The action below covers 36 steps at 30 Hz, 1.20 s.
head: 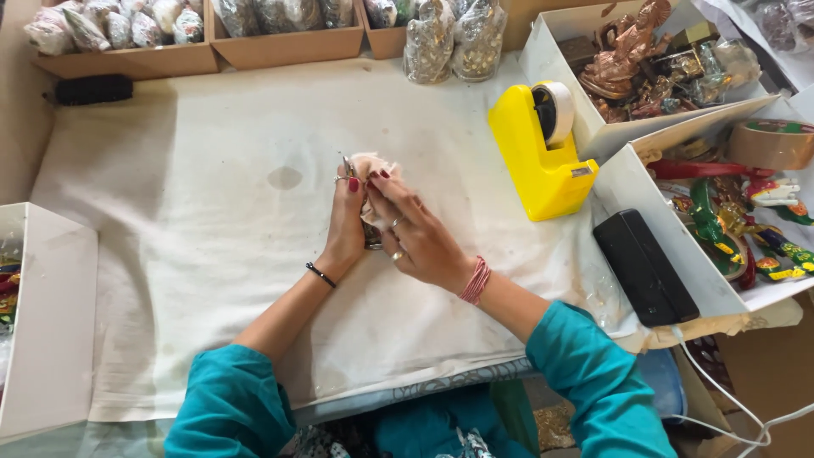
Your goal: The person wipes a small brass statue with a white cloth, then places it on a sheet of bubble wrap. They fold the bubble wrap around the statue to enclose it completely.
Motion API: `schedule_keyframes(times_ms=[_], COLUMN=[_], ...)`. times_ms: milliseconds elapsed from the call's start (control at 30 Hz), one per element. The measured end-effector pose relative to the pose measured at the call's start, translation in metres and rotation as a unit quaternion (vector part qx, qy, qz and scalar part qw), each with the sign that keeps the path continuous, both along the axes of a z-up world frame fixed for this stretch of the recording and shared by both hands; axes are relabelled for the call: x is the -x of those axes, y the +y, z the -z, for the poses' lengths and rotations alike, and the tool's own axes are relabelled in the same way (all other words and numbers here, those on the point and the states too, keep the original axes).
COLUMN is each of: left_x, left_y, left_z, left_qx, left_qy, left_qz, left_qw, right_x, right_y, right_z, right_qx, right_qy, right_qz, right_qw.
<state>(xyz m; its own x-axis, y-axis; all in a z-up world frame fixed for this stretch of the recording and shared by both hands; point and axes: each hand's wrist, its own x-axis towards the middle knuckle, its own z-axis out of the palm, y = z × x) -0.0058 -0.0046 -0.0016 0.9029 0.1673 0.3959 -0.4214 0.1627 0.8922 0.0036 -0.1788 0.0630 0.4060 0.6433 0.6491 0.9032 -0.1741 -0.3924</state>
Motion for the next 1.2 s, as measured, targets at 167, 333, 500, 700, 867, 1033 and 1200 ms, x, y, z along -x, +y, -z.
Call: schedule_keyframes(times_ms=[167,333,500,700,867,1033,1200], left_x=[0.007,0.004,-0.009,0.011,0.019,0.018,0.021], left_y=[-0.003,0.0,0.005,-0.003,-0.004,-0.005,-0.008], left_z=[-0.022,-0.008,0.021,-0.019,-0.042,-0.041,-0.046], left_qx=[-0.054,-0.041,0.117,-0.169,-0.217,-0.184,-0.217], left_qy=[0.063,0.023,0.023,0.03,0.021,0.035,0.046], left_qz=[0.016,0.018,0.044,-0.011,0.043,0.05,0.042], left_qw=[0.996,0.999,0.992,0.985,0.975,0.981,0.974], right_x=[-0.006,-0.002,-0.008,-0.011,-0.008,-0.024,-0.04], right_y=[-0.004,-0.003,-0.005,-0.009,-0.003,0.001,0.005], right_z=[-0.008,-0.011,-0.002,0.003,-0.015,-0.007,-0.006], right_qx=[0.039,0.037,0.044,-0.062,-0.116,-0.164,-0.235], right_qy=[-0.011,-0.034,-0.067,-0.001,0.076,0.261,0.402], right_qz=[-0.036,-0.053,-0.037,-0.036,-0.024,-0.005,-0.045], right_qw=[0.999,0.997,0.996,0.997,0.99,0.951,0.884])
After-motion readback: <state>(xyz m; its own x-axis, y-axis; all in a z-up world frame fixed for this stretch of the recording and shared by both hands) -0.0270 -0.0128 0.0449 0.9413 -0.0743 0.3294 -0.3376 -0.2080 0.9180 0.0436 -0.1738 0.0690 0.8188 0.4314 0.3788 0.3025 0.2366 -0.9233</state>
